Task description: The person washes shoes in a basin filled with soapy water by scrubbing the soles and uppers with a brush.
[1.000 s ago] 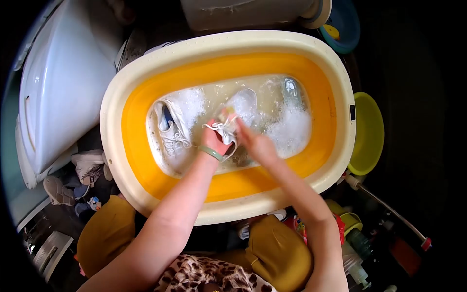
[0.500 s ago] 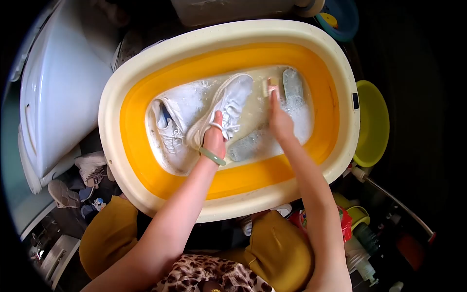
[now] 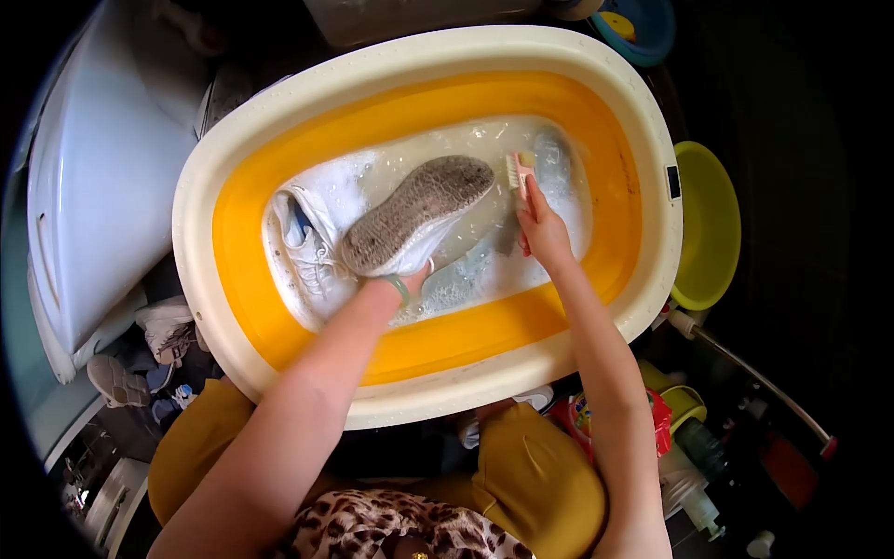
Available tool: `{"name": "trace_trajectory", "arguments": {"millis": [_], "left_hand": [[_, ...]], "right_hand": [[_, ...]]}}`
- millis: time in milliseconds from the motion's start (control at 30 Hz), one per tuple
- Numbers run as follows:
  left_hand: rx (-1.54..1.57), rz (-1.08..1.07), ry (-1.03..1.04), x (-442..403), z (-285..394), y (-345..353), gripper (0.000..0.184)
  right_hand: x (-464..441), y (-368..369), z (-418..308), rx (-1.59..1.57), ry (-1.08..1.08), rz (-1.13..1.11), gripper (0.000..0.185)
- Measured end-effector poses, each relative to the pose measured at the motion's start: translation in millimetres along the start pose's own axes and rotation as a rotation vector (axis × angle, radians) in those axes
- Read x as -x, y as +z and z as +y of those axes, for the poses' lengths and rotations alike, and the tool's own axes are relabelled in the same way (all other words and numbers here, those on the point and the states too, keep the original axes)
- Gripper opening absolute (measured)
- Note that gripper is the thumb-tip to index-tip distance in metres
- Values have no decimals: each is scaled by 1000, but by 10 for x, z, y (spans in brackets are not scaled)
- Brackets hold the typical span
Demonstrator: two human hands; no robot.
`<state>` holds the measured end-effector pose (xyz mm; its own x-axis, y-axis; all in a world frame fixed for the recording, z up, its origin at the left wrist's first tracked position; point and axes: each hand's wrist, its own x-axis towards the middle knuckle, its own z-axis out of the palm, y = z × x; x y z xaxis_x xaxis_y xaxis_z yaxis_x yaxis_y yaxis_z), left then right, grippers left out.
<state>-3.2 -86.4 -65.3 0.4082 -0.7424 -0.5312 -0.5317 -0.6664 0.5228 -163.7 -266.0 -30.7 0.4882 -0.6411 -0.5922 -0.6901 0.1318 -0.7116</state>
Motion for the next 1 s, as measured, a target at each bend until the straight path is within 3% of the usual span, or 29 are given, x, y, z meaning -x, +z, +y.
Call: {"name": "trace_trajectory", "arguments": {"millis": [200,267,333,367,467,500,600,633,700,833,1000], "left_hand": [[-202,-166,46,-297,145,-695,52],[-304,-21,269,-262,78,-710,46],[-803,213,453,-178,39,-673,41],[-642,61,345,-139,55,-750,42],[-930,-13,406,24,15,-824,49],[-672,210,544,0,-137,-793,50],[-520,561,789,35,-126,-737,48],[-488,391,560,119,116,-792,47],[-449,228,333,98,238,-755,46],[115,287,313,-381,-344,76,46],[69,97,27,-242,-58,11,51]], "right_hand": [[41,-34,-170,-254,67,-1,57],[78,-38,-143,-320,69,6,56],[122,-46,-137,-402,84,29,56],[132,-74,-146,-398,55,27,56],[152,-140,-242,-487,19,73,56],[160,-152,-250,-525,28,85,56],[159,-148,-228,-581,50,101,57],[155,-146,-223,-582,57,92,57],[147,-140,-220,-573,56,77,58],[198,-139,-257,-543,61,36,58],[228,-165,-266,-553,139,5,58]]}}
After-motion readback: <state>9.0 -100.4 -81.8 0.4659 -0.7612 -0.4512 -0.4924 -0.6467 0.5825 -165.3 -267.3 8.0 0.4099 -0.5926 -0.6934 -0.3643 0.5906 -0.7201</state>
